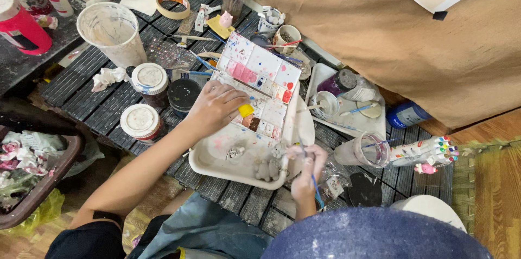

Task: The person paints small white figurines using a fine brush and a watercolor palette. They dip the brush into red and yellow paint containers, mix colors on the palette, and apply paint to the figurines one at a time.

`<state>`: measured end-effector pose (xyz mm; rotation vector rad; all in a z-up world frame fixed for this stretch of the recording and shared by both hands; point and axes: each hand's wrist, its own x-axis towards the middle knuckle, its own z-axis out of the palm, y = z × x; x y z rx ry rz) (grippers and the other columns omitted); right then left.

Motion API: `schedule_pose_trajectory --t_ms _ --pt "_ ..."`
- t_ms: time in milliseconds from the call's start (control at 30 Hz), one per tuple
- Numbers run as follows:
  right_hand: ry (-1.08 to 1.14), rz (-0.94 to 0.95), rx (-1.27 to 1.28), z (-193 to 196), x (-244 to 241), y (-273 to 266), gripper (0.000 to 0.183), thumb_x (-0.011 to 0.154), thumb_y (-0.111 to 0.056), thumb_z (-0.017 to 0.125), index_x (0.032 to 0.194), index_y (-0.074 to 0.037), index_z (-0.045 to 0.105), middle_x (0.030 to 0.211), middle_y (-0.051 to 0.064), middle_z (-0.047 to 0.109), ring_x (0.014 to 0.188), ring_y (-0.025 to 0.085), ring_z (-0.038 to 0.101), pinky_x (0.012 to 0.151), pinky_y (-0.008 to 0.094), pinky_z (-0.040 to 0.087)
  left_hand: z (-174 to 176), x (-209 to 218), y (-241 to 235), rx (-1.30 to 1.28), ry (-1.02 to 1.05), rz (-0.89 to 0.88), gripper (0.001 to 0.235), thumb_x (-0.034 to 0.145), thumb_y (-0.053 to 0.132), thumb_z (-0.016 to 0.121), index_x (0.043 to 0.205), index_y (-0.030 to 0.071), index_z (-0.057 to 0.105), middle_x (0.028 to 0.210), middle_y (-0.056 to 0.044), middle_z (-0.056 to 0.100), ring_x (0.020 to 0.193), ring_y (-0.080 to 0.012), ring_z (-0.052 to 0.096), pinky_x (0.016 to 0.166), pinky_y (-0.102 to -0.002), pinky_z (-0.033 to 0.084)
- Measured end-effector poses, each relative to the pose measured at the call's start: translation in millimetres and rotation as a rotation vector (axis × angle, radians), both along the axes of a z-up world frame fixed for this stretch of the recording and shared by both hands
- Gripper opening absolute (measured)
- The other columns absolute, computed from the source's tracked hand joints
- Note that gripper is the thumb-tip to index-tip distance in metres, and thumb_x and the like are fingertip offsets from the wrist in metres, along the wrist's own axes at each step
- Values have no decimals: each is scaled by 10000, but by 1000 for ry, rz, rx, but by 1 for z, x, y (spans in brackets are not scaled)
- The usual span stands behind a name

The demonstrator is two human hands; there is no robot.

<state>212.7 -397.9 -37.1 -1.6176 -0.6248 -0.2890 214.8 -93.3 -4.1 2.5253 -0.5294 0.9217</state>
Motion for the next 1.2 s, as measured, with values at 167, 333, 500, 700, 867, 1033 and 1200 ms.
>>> schedule_pose_trajectory --t_ms 167,333,500,700,867,1033,1200 --pt "209 10 -42 6 -4 20 135 1078 -46 351 1124 -34 478 958 128 689 830 152 638 798 318 537 3 4 1 16 0 -11 299 861 201 729 1152 145 691 1177 33 684 1116 -175 621 1019 -423 405" --pt "237 -8 -37 5 -1 26 126 1069 -34 415 1100 -19 537 926 98 672 820 120 586 784 285 507 1 5 0 30 -11 6 284 873 213 723 1148 151 688 1187 35 683 1114 -174 616 1005 -426 403" --pt "212 36 -57 1 -1 27 122 1068 -46 444 1103 -14 556 952 92 697 825 110 587 786 277 505 0 8 -2 56 -16 17 286 877 220 719 1154 156 686 1176 38 678 1108 -175 611 1013 -443 394" --pt "210 66 -105 2 -3 31 118 1064 -37 466 1132 -12 559 968 103 717 910 130 685 833 280 543 -4 8 -4 75 -11 20 319 859 225 728 1166 157 677 1178 32 673 1114 -178 607 1035 -457 383" --pt "185 47 -164 5 -4 32 109 1037 -16 504 1132 -21 557 957 105 747 879 136 693 806 269 537 -6 9 -4 92 -24 20 347 851 227 731 1186 159 676 1180 37 673 1122 -174 603 1035 -453 378" --pt "241 28 -170 8 -5 33 120 1026 -9 517 1139 -18 555 976 108 753 818 110 642 722 247 500 -8 8 -3 117 -65 46 319 865 210 734 1176 175 674 1182 53 675 1122 -158 599 1050 -446 372" --pt "190 -27 -242 11 -4 37 103 1023 -3 548 1120 -13 580 934 95 744 786 80 625 711 222 502 -7 8 -3 127 -97 49 328 864 204 730 1187 176 676 1187 50 674 1114 -155 596 1049 -444 366"
